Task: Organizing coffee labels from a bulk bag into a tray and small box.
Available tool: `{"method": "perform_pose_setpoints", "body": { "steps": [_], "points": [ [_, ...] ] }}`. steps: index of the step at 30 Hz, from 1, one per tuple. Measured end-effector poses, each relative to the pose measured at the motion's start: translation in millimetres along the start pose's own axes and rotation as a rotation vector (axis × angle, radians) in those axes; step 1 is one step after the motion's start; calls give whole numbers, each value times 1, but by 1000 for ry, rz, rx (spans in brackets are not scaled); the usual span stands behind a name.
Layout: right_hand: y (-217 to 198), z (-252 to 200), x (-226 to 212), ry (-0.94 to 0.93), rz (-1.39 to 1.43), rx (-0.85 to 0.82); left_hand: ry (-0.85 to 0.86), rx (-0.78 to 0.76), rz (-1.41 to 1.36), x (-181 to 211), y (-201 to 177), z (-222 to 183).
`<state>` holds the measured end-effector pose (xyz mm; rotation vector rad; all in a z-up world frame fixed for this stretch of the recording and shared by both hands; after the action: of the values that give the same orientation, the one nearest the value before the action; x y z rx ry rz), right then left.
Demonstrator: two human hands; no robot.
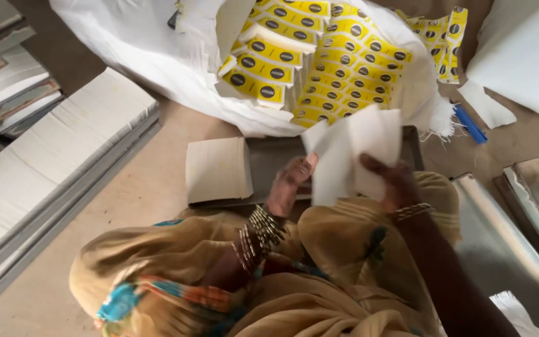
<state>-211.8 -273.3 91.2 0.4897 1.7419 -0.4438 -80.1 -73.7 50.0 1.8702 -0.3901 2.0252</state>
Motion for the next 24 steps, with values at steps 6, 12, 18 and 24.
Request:
{"method": "perform_pose_setpoints", "body": {
  "steps": [6, 12, 18, 24],
  "points": [
    [50, -9, -4, -128, -130, -123, -29, 81, -208, -40, -27, -11],
    [65, -42, -77, -49, 175, -106, -77, 125, -602, -53, -41, 0],
    [65, -25, -15, -628, -742, -294, -193, 99, -555, -49, -22, -5],
    [103, -26, -1, 27, 84, -296, -131, 127, -532, -44, -24, -10]
  ]
}}
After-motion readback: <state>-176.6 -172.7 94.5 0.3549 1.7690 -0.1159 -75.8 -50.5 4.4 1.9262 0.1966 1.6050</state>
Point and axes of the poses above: each hand's wrist, its own z-axis towards the middle knuckle, its own y-axis out of the palm, x = y × z, the point moved 5 cm from there along z, towards the middle knuckle, and after that the axes turned 9 degrees about -z, right-handed, at the moved point
